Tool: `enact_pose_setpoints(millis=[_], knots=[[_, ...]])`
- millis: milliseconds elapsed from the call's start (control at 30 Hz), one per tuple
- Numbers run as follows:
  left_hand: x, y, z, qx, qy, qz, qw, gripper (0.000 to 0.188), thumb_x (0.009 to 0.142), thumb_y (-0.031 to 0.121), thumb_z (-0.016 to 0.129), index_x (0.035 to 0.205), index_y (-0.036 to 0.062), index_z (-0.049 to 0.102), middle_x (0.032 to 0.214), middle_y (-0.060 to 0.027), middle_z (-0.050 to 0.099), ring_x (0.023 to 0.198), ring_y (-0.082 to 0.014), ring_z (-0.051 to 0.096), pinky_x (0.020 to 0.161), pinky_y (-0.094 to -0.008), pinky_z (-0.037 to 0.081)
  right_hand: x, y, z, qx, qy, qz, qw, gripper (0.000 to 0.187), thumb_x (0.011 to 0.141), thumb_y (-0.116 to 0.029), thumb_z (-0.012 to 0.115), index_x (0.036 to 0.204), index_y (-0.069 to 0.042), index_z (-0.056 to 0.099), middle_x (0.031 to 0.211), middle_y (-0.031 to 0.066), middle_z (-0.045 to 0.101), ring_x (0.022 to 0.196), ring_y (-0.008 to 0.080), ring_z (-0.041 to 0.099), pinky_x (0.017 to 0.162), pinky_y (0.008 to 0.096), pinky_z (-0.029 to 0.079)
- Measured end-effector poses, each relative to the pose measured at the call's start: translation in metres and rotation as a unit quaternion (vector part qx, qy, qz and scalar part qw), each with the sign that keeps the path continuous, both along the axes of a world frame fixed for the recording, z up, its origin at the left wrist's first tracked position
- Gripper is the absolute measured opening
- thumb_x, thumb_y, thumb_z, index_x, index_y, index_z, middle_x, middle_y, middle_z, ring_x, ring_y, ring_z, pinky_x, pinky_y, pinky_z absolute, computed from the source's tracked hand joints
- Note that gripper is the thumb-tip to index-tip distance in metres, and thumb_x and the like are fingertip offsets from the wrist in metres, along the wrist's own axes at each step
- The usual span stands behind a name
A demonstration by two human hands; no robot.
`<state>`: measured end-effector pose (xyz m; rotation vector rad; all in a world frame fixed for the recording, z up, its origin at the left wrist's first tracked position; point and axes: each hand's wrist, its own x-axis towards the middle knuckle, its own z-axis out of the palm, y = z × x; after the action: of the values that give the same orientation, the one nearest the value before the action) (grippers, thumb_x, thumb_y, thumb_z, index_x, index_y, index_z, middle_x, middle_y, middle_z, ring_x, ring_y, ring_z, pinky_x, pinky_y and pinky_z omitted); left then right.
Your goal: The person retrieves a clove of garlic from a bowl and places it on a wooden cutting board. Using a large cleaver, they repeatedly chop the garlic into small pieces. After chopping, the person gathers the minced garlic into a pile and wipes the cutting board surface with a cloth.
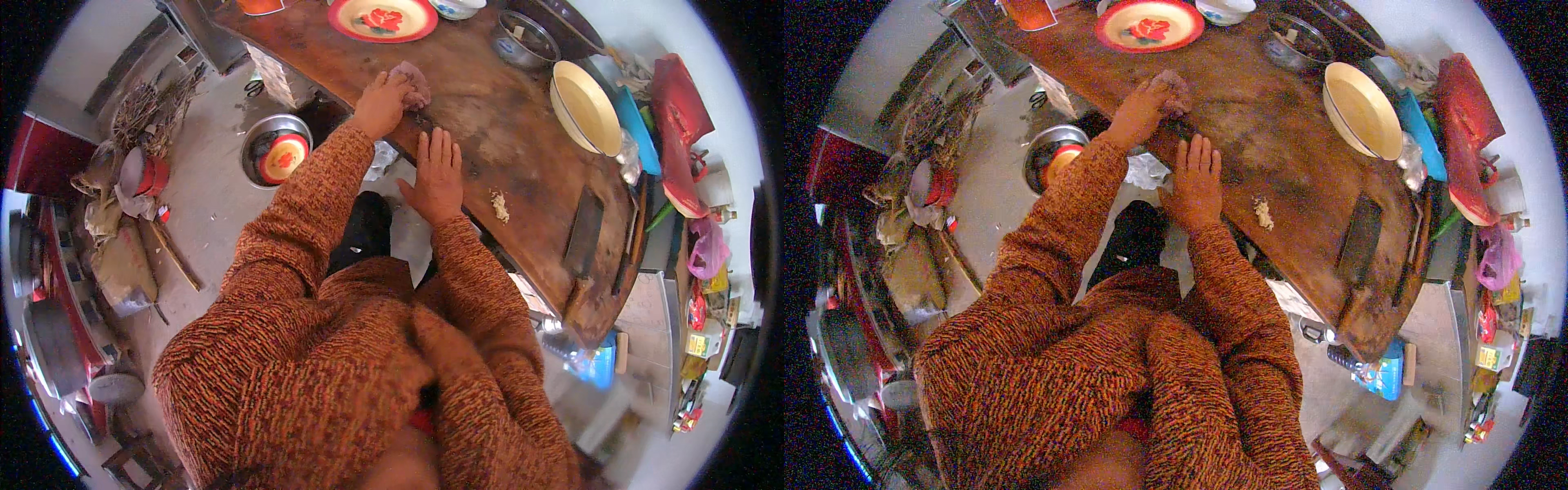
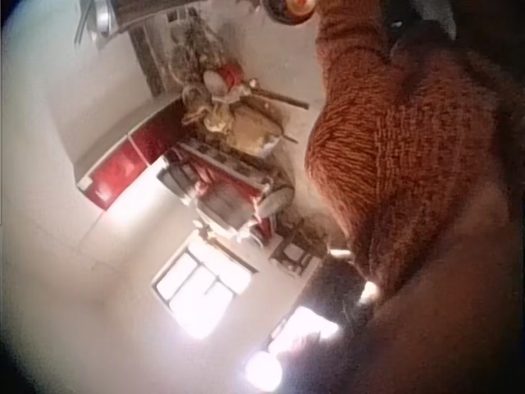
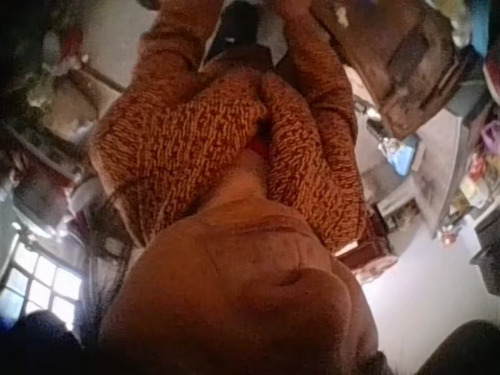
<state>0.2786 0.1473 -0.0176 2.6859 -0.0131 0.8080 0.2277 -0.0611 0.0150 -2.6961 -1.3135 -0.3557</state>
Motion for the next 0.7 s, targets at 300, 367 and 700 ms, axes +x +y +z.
enact_pose_setpoints(millis=[300,367,700], knots=[[-0.053,-0.016,0.010,0.000,-0.003,-0.019,1.000,0.031,0.077,0.005,0.056,0.107,0.0107,0.061,0.125,-0.0102,0.050,0.118,-0.0371,0.041,0.099,-0.0462,0.035,0.001,0.002,-0.001,0.019,0.001,0.002,1.000,0.083,0.075,-0.040,0.065,0.136,0.004,0.031,0.143,0.0244,0.027,0.134,0.0382,0.023,0.110,0.0477,0.016],[-0.060,-0.020,0.011,-0.002,-0.009,-0.015,1.000,0.028,0.081,0.006,0.051,0.106,0.0095,0.061,0.126,-0.0143,0.049,0.123,-0.0365,0.040,0.108,-0.0460,0.026,0.000,0.001,-0.001,0.034,0.003,0.007,0.999,0.080,0.075,-0.037,0.066,0.135,0.004,0.032,0.143,0.0239,0.027,0.134,0.0381,0.024,0.110,0.0478,0.017],[-0.100,-0.042,-0.002,-0.060,0.007,-0.018,0.998,0.035,0.078,0.001,0.051,0.110,0.0095,0.059,0.129,-0.0143,0.048,0.125,-0.0371,0.037,0.108,-0.0452,0.027,-0.023,-0.002,-0.012,0.204,0.139,0.080,0.966,0.064,0.077,-0.020,0.063,0.131,0.004,0.039,0.135,0.0257,0.037,0.126,0.0419,0.034,0.106,0.0472,0.025]])
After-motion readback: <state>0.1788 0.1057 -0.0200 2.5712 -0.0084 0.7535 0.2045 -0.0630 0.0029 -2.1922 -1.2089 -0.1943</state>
